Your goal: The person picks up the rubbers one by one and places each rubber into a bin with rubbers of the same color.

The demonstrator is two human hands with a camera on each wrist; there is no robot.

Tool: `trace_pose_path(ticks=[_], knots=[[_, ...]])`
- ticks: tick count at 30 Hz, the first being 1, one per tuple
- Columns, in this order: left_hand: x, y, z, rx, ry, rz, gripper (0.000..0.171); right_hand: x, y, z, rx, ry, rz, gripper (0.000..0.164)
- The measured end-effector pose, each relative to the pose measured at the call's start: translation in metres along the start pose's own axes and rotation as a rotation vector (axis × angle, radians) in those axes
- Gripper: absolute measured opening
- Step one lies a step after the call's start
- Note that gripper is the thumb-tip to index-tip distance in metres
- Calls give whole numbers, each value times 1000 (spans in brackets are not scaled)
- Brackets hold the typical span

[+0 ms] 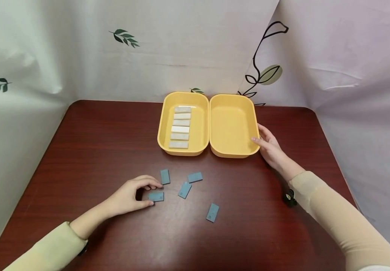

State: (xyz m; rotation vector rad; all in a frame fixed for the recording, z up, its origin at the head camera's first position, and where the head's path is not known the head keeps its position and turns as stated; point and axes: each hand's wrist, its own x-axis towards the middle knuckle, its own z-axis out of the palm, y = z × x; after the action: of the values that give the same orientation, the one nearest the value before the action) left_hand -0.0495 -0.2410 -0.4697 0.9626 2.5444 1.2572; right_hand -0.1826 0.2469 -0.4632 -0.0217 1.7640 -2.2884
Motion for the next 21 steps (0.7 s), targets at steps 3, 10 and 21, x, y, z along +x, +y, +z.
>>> trace_pose_path(ticks=[3,10,21], knots=[[-1,0,2,53,-10,-12,50,0,1,-1,-4,-8,-1,62],[3,3,3,95,-22,-16,50,1,2,-2,-8,-19,-14,63],[11,2,0,144,-70,-20,42,0,1,-1,0,-22,-21,62]])
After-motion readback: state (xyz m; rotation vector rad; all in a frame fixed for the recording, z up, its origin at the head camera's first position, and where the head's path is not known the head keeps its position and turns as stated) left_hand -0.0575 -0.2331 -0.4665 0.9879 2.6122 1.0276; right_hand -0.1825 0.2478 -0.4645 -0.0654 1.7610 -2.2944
